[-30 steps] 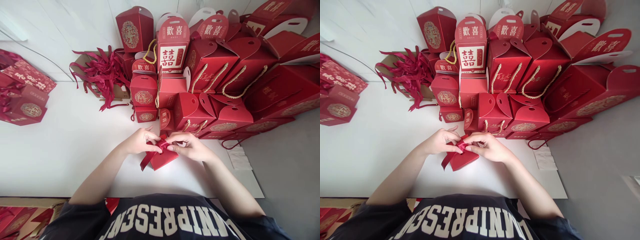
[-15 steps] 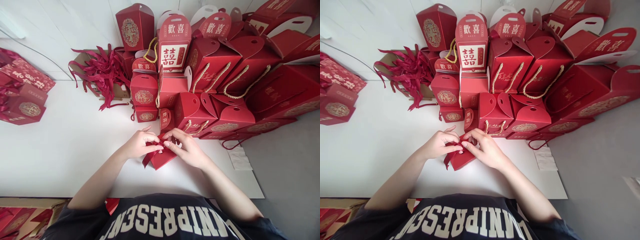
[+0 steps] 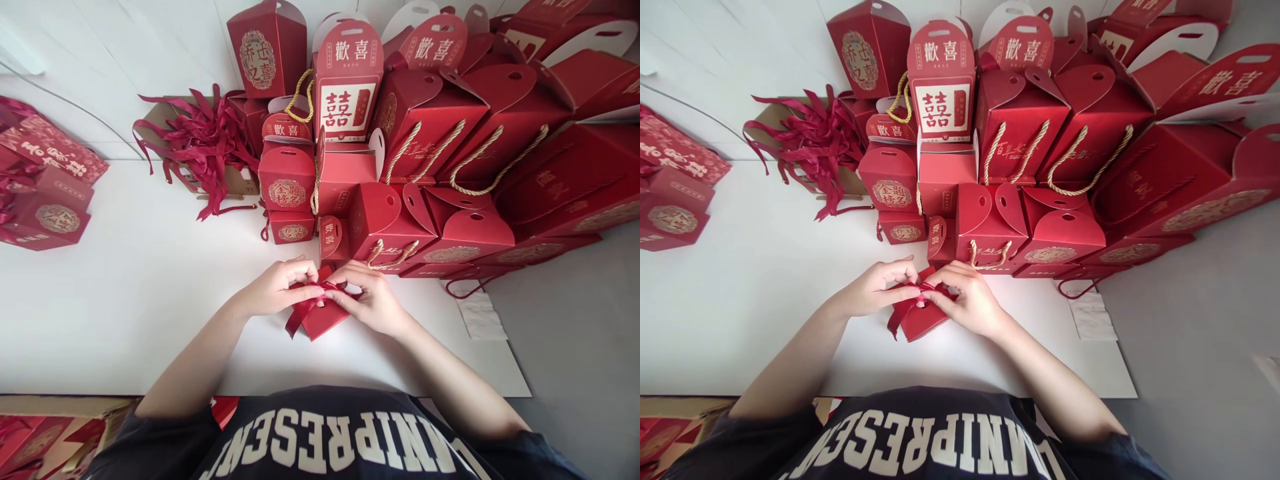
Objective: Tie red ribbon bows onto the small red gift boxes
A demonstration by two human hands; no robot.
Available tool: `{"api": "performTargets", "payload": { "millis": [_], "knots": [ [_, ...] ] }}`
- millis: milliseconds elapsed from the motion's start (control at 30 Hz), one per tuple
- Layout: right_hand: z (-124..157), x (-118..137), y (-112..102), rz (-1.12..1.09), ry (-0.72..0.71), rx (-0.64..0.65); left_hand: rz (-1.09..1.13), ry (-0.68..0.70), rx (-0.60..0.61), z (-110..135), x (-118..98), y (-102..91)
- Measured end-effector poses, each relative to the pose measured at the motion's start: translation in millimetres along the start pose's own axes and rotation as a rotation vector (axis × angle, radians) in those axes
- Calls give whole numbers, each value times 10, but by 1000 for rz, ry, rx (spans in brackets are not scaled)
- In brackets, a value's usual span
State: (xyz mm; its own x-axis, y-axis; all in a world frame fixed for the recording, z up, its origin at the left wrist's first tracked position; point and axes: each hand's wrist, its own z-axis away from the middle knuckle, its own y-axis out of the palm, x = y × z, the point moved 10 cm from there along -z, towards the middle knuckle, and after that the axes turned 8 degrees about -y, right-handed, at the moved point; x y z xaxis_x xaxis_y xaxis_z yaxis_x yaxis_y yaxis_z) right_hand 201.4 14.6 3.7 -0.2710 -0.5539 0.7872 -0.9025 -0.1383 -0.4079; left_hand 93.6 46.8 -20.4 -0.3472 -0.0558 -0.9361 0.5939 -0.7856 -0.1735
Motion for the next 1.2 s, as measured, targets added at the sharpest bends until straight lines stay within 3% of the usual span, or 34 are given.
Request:
{"api": "performTargets", "payload": {
  "millis": [100,167,267,400,567,733,833,1033,1200],
  "knots": [
    [-11,56,-2,-1,-114,-32,13,1,44,4,3,26],
    [-18,129,29,23,-214,12,-18,3,55,8,-2,30],
    [-19,234,79,125,-342,117,-80,34,11,10,-36,-10],
    [-19,295,73,204,-410,161,-137,61,-62,21,-81,-44],
    [-10,279,85,183,-379,173,-202,47,-102,73,-142,-19],
    [-24,167,99,52,-238,144,-341,48,-143,146,-209,26],
    [-25,92,97,37,-165,96,-469,112,-243,197,-267,57],
    [-6,98,101,16,-157,95,-748,308,-575,321,-367,135],
    [11,72,44,-21,-29,104,-731,422,-612,359,-357,143]
  ]
}}
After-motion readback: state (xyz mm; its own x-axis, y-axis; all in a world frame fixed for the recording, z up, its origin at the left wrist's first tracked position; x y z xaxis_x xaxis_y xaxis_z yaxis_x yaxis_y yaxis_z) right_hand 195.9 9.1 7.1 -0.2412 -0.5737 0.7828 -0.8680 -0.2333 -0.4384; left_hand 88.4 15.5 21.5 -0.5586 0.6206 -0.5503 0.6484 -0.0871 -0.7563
